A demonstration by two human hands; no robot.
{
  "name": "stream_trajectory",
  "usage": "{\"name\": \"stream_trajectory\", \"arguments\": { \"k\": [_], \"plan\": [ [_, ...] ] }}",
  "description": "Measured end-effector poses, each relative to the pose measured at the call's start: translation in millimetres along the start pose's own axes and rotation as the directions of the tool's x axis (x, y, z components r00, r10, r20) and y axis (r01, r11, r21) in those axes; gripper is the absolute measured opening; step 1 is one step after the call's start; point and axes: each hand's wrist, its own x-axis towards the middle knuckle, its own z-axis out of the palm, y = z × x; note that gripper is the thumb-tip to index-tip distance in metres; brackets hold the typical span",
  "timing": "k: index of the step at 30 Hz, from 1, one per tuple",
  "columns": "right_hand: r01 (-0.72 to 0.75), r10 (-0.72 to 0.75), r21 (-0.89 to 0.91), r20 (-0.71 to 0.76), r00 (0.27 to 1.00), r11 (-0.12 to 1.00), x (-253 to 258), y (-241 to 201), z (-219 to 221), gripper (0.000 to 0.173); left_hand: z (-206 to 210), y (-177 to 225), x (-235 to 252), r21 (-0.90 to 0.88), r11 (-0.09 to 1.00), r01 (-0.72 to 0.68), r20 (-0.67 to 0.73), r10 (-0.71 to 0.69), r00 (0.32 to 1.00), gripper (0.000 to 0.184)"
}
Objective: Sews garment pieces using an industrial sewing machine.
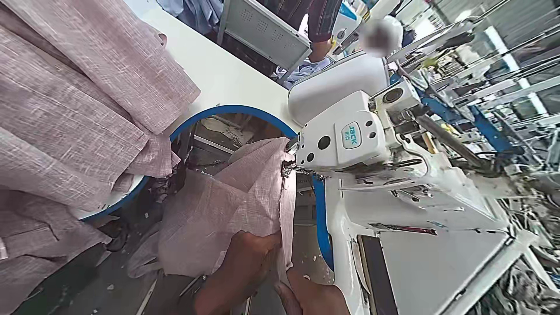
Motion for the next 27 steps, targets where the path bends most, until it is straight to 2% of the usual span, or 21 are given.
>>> {"name": "stream_trajectory", "arguments": {
  "k": [4, 7, 11, 17, 21, 27],
  "plan": [
    [-0.002, 0.002, -0.005, -0.030, 1.000, 1.000, 1.4, -1.5, 3.9, 0.027, 4.7, 5.8, -7.2, 0.188, 0.977, -0.101, -0.089, 0.119, 0.989, 0.026],
    [-0.004, 0.001, -0.025, -0.138, 0.990, 1.000, 2.5, -2.1, 9.2, 0.022, 4.3, 8.5, -6.3, 0.264, 0.959, -0.106, -0.153, 0.150, 0.977, 0.025],
    [-0.019, -0.033, -0.135, -0.373, 0.927, 0.991, 2.3, -2.9, 24.0, 0.017, 7.1, 7.0, -2.4, 0.253, 0.963, -0.096, -0.189, 0.147, 0.971, 0.025],
    [-0.005, -0.114, -0.217, -0.531, 0.839, 0.976, 13.0, 4.7, 42.6, 0.019, 14.8, 0.8, 1.9, 0.066, 0.997, -0.041, -0.162, 0.051, 0.985, 0.021],
    [-0.039, -0.036, -0.107, -0.624, 0.781, 0.994, 26.6, 14.1, 56.3, 0.017, 17.1, 0.1, 2.2, -0.020, 1.000, -0.015, -0.204, 0.011, 0.979, 0.023],
    [0.074, 0.079, 0.193, -0.680, 0.729, 0.978, 59.3, 36.6, 71.3, 0.022, 29.1, -13.7, 24.6, -0.034, 0.997, -0.063, -0.330, 0.048, 0.943, 0.029]
  ]
}}
